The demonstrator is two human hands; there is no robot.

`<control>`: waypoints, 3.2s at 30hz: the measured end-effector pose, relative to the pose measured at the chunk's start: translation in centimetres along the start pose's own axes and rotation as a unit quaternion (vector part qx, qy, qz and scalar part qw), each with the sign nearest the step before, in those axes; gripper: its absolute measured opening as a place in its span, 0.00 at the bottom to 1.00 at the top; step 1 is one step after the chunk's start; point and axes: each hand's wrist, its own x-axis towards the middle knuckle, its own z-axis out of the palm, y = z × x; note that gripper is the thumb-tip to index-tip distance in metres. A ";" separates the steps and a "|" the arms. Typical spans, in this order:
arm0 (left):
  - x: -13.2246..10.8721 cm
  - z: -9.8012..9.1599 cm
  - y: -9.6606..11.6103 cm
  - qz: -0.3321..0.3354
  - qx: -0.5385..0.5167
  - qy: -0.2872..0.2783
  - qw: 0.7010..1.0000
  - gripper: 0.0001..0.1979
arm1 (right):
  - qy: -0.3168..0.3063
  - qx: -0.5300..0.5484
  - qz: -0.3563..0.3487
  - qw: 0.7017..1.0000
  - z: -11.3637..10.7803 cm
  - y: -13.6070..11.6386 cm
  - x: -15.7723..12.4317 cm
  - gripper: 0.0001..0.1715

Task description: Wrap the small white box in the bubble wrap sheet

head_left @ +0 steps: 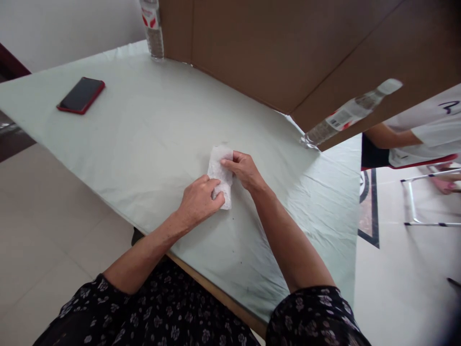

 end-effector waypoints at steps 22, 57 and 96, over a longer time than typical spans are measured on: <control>0.0 1.1 -2.2 0.098 -0.139 0.064 0.983 0.18 | -0.001 -0.134 -0.251 0.959 1.0 0.7 -9.9 0.05; 1.9 -1.7 -3.1 0.045 -0.233 -0.082 0.968 0.18 | -0.072 0.032 -0.031 0.996 0.9 2.0 -8.2 0.32; 1.9 -0.4 -4.2 -0.033 -0.495 -0.179 0.850 0.48 | 0.056 -0.021 -0.069 0.996 -0.5 2.4 -7.4 0.33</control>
